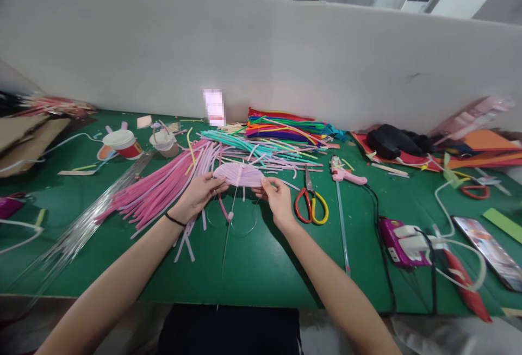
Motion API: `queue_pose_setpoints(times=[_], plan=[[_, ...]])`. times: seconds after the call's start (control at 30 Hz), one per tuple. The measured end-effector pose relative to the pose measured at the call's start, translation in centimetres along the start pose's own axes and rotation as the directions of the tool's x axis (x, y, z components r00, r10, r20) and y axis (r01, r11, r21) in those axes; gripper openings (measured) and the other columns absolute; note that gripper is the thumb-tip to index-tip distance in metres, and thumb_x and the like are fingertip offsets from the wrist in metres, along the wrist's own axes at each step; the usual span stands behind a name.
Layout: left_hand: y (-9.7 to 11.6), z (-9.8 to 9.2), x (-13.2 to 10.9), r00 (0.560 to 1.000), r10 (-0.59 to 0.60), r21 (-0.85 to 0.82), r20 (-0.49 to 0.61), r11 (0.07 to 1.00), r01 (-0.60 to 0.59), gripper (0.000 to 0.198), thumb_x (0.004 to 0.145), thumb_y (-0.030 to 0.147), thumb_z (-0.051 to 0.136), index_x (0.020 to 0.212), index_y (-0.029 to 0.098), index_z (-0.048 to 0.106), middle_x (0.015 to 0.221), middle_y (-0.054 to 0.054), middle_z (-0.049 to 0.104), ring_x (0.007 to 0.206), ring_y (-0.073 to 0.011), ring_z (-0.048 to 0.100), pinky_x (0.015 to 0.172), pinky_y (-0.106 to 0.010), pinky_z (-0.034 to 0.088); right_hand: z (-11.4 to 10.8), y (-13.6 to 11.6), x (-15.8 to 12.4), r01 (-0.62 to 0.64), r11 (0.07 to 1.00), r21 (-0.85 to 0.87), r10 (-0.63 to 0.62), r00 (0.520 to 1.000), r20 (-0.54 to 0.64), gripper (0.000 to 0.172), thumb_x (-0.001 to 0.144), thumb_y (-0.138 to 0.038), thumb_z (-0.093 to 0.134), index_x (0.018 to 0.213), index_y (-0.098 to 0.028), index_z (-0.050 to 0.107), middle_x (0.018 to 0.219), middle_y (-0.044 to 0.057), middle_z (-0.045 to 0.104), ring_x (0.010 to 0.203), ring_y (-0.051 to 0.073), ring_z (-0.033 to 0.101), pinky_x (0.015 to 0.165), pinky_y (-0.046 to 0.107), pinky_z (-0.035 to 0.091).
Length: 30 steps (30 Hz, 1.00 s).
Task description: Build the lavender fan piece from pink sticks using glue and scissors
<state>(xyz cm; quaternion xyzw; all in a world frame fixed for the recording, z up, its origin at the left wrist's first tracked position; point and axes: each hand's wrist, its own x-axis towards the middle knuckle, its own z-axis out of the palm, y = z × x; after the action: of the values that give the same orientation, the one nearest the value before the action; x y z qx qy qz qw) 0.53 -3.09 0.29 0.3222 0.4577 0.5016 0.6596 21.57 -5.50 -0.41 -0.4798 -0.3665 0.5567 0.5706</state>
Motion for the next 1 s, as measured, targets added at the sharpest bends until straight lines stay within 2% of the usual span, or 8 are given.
queue_pose_setpoints(times=[0.3, 0.47, 0.6, 0.8, 1.0], plan=[[0.3, 0.4, -0.3, 0.997, -0.072, -0.084, -0.015, 0.994, 0.071, 0.007, 0.084, 0.01, 0.066, 0.079, 0.013, 0.062, 0.078, -0.002, 0.069, 0.066, -0.0074, 0.067, 0.071, -0.018, 0.058, 0.1, 0.1, 0.1, -0.01, 1.0, 0.016, 0.01, 1.0, -0.014, 0.037, 0.068, -0.048, 0.076, 0.085, -0.018, 0.063, 0.069, 0.002, 0.073, 0.066, 0.018, 0.072, 0.064, 0.027, 0.057], [0.7, 0.4, -0.4, 0.994, -0.101, -0.108, 0.032, 0.989, 0.104, 0.009, 0.084, 0.014, 0.067, 0.078, 0.015, 0.061, 0.073, 0.001, 0.067, 0.063, -0.0054, 0.065, 0.071, -0.015, 0.056, 0.0, 0.4, 0.2, -0.01, 1.0, 0.006, 0.01, 1.0, 0.003, 0.038, 0.068, -0.05, 0.076, 0.086, -0.019, 0.063, 0.07, 0.002, 0.073, 0.068, 0.018, 0.072, 0.066, 0.028, 0.057], [0.8, 0.6, -0.6, 0.994, -0.098, -0.138, 0.05, 0.985, 0.104, 0.006, 0.089, 0.013, 0.062, 0.083, 0.014, 0.063, 0.077, 0.0, 0.069, 0.065, -0.0058, 0.066, 0.071, -0.015, 0.056, 0.0, 0.4, 0.2, -0.009, 1.0, 0.007, 0.009, 1.0, -0.002, 0.039, 0.068, -0.051, 0.076, 0.085, -0.019, 0.063, 0.07, 0.003, 0.073, 0.068, 0.018, 0.072, 0.066, 0.028, 0.058], [0.7, 0.8, -0.9, 0.983, -0.178, -0.03, 0.04, 0.983, 0.179, 0.002, 0.083, 0.01, 0.067, 0.083, 0.01, 0.065, 0.078, -0.007, 0.073, 0.07, -0.0119, 0.07, 0.071, -0.02, 0.059, 0.0, 0.2, 0.2, 0.0, 1.0, 0.006, 0.0, 1.0, -0.023, 0.038, 0.067, -0.05, 0.076, 0.086, -0.019, 0.063, 0.071, 0.002, 0.073, 0.067, 0.018, 0.072, 0.065, 0.028, 0.057], [0.7, 0.9, -1.0, 0.985, -0.153, -0.009, 0.074, 0.988, 0.154, 0.003, 0.079, 0.01, 0.071, 0.081, 0.011, 0.07, 0.075, -0.005, 0.074, 0.067, -0.0103, 0.068, 0.07, -0.018, 0.057, 0.1, 0.2, 0.1, -0.008, 1.0, 0.006, 0.008, 1.0, -0.019, 0.038, 0.067, -0.049, 0.076, 0.086, -0.019, 0.063, 0.071, 0.002, 0.074, 0.067, 0.018, 0.072, 0.066, 0.028, 0.057]])
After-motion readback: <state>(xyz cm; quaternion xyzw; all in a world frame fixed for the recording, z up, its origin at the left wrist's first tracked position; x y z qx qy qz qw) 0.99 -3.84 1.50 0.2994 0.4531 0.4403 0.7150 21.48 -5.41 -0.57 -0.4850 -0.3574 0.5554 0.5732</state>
